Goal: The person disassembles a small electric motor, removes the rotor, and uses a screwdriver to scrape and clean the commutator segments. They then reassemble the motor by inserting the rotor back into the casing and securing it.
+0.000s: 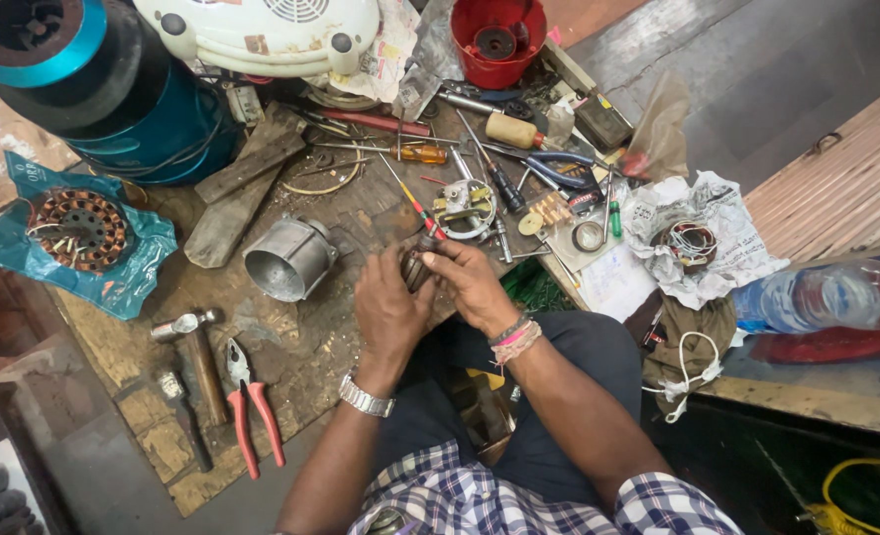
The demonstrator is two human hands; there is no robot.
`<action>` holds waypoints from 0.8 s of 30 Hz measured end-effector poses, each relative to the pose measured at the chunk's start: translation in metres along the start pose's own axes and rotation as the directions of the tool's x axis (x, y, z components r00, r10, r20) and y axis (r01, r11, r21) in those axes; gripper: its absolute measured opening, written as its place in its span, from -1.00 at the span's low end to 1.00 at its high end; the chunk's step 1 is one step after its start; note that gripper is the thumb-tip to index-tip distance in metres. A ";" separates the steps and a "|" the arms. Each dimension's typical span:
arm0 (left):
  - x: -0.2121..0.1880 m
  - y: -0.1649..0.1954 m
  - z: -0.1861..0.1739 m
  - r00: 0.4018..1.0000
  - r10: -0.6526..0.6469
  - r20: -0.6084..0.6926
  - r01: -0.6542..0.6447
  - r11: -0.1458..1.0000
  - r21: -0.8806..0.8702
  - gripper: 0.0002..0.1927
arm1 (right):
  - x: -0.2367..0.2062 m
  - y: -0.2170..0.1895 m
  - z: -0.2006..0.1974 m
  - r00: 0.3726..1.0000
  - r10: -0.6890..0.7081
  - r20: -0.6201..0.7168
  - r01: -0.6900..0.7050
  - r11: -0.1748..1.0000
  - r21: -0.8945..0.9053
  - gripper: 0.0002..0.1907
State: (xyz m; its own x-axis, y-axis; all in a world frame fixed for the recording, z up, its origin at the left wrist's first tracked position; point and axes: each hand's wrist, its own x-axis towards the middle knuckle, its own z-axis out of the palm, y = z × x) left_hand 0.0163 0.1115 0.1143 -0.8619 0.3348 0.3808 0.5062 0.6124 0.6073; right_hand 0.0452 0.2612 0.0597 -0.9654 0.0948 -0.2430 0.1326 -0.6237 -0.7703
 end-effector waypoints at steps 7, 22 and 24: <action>0.004 -0.010 -0.005 1.000 0.014 -0.002 -0.015 0.994 -0.107 -0.42 | 0.005 0.004 -0.004 0.999 -0.046 -0.020 0.045 0.998 -0.033 -0.68; 0.009 -0.014 -0.013 0.932 -0.272 0.238 0.357 0.796 -0.488 -0.50 | 0.009 0.015 -0.013 0.992 -0.098 -0.085 0.076 0.970 -0.231 -0.68; 0.009 -0.015 -0.013 0.916 -0.297 0.269 0.397 0.764 -0.509 -0.51 | 0.009 0.014 -0.013 0.992 -0.098 -0.082 0.076 0.968 -0.239 -0.67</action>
State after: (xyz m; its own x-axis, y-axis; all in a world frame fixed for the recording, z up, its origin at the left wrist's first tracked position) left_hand 0.0013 0.0961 0.1181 -0.9479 0.3180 -0.0191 0.0596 0.2358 0.9700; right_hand 0.0417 0.2635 0.0392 -0.9522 0.2184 -0.2137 0.1089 -0.4111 -0.9051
